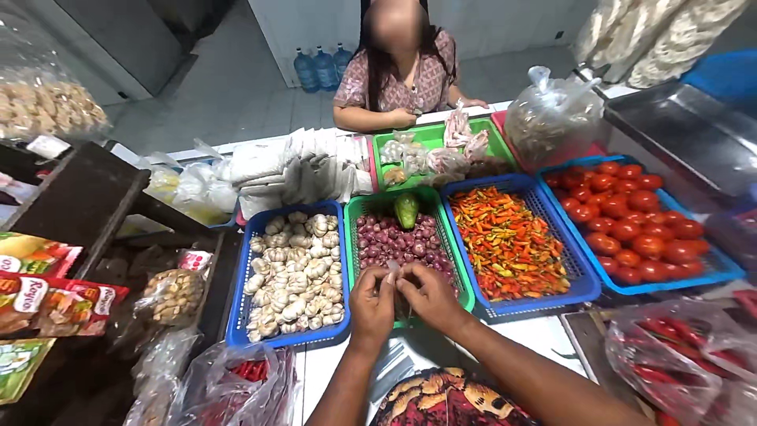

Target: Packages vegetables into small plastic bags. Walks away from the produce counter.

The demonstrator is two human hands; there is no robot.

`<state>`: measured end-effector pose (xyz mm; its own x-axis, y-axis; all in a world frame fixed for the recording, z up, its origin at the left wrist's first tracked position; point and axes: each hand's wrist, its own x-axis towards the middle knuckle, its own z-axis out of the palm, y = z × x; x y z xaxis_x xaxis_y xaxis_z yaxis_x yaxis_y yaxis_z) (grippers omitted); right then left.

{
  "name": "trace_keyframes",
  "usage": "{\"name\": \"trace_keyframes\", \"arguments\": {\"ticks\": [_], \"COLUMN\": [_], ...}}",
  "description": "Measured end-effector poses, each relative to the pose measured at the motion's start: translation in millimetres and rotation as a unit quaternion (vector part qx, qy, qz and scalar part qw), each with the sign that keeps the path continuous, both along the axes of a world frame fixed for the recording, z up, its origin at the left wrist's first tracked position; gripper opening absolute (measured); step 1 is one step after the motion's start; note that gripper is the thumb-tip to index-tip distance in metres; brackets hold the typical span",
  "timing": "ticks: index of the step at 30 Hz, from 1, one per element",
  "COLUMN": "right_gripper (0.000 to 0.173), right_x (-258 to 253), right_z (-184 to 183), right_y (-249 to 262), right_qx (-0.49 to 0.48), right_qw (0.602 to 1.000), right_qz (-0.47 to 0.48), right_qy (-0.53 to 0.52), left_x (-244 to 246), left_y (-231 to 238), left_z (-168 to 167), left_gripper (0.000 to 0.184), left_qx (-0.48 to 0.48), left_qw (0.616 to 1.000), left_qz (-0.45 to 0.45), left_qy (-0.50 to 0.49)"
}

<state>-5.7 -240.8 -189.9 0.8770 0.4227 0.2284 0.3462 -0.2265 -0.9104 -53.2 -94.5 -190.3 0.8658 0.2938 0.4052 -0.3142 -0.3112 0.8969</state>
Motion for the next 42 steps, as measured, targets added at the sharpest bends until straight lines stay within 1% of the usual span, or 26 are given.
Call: {"name": "trace_keyframes", "arguments": {"ticks": [3,5,7,8,11,13,14,15,16,19,20,22,24,25,26,27,29,30,32,35,39,40,42], "right_gripper": [0.027,0.028,0.025,0.021,0.013,0.013,0.013,0.013,0.012,0.01,0.01,0.014,0.02,0.02,0.02,0.019,0.018,0.018,0.019,0.024,0.033,0.035,0.038], "right_x": [10.1,17.3,24.2,26.4,29.0,27.0,25.4,24.5,24.7,24.8,25.2,30.1,36.2,39.1,41.9,45.6,55.3,60.3,74.2,108.1,169.0,186.0,214.9], "right_z": [19.8,34.6,49.8,55.4,68.4,75.4,78.2,81.0,84.2,92.5,95.7,103.3,114.0,121.0,129.0,137.2,155.6,167.0,197.1,262.9,361.7,384.5,423.3], "right_y": [-5.7,-8.5,-12.1,-13.5,-14.8,-14.5,-14.0,-13.1,-11.6,-7.4,-6.5,-4.5,-3.2,-3.1,-3.2,-3.6,-3.7,-2.9,-1.3,-1.4,4.0,6.9,15.0], "right_qx": [0.083,0.122,0.177,0.201,0.226,0.199,0.174,0.149,0.132,0.124,0.125,0.135,0.131,0.124,0.117,0.113,0.12,0.126,0.134,0.117,0.12,0.121,0.132], "right_qw": [0.996,0.991,0.973,0.964,0.958,0.97,0.979,0.985,0.989,0.99,0.989,0.985,0.982,0.981,0.98,0.978,0.97,0.965,0.951,0.924,0.876,0.872,0.882], "right_qz": [0.013,0.054,0.102,0.115,0.116,0.1,0.09,0.08,0.068,0.032,0.023,0.016,0.01,0.007,0.005,0.005,0.013,0.018,0.029,0.015,-0.088,-0.104,-0.112], "right_qy": [-0.004,0.032,0.11,0.132,0.136,0.093,0.056,0.018,-0.015,-0.066,-0.076,-0.103,-0.134,-0.149,-0.163,-0.178,-0.21,-0.229,-0.278,-0.363,-0.459,-0.463,-0.437], "left_x": [2.6,4.4,6.9,7.4,7.7,5.8,3.7,2.7,4.4,14.2,17.4,26.1,31.6,33.7,37.0,41.6,54.5,61.7,75.7,98.2,138.9,151.7,175.6], "left_y": [3.7,4.9,5.6,5.7,4.7,1.4,-1.7,-4.8,-7.3,-8.0,-6.4,-3.1,-1.0,-0.9,-0.4,1.4,8.7,13.3,21.4,32.4,50.0,51.3,51.4], "left_z": [13.5,20.8,29.4,33.8,43.4,46.5,48.1,50.1,51.7,55.0,57.2,65.4,80.5,89.0,96.0,103.9,127.3,142.0,179.2,254.0,357.1,381.1,421.2], "left_gripper": [0.015,0.016,0.017,0.017,0.019,0.015,0.018,0.028,0.031,0.011,0.012,0.019,0.021,0.024,0.032,0.033,0.016,0.012,0.013,0.015,0.013,0.013,0.012], "left_qx": [-0.01,-0.015,-0.039,-0.061,-0.146,-0.169,-0.16,-0.133,-0.101,-0.025,-0.008,-0.01,-0.026,-0.033,-0.031,-0.02,0.011,0.022,0.057,0.094,0.106,0.107,0.109], "left_qw": [0.999,0.995,0.99,0.986,0.968,0.964,0.969,0.979,0.988,0.993,0.991,0.987,0.986,0.985,0.985,0.984,0.98,0.976,0.969,0.962,0.958,0.956,0.957], "left_qz": [-0.049,-0.092,-0.135,-0.154,-0.202,-0.207,-0.188,-0.152,-0.114,-0.031,-0.019,-0.026,-0.076,-0.101,-0.112,-0.107,-0.084,-0.086,-0.102,-0.101,-0.07,-0.06,-0.038], "left_qy": [-0.018,-0.02,-0.017,-0.013,-0.005,-0.011,-0.013,-0.018,-0.035,-0.11,-0.129,-0.155,-0.147,-0.135,-0.131,-0.14,-0.181,-0.198,-0.218,-0.234,-0.256,-0.265,-0.267]}}
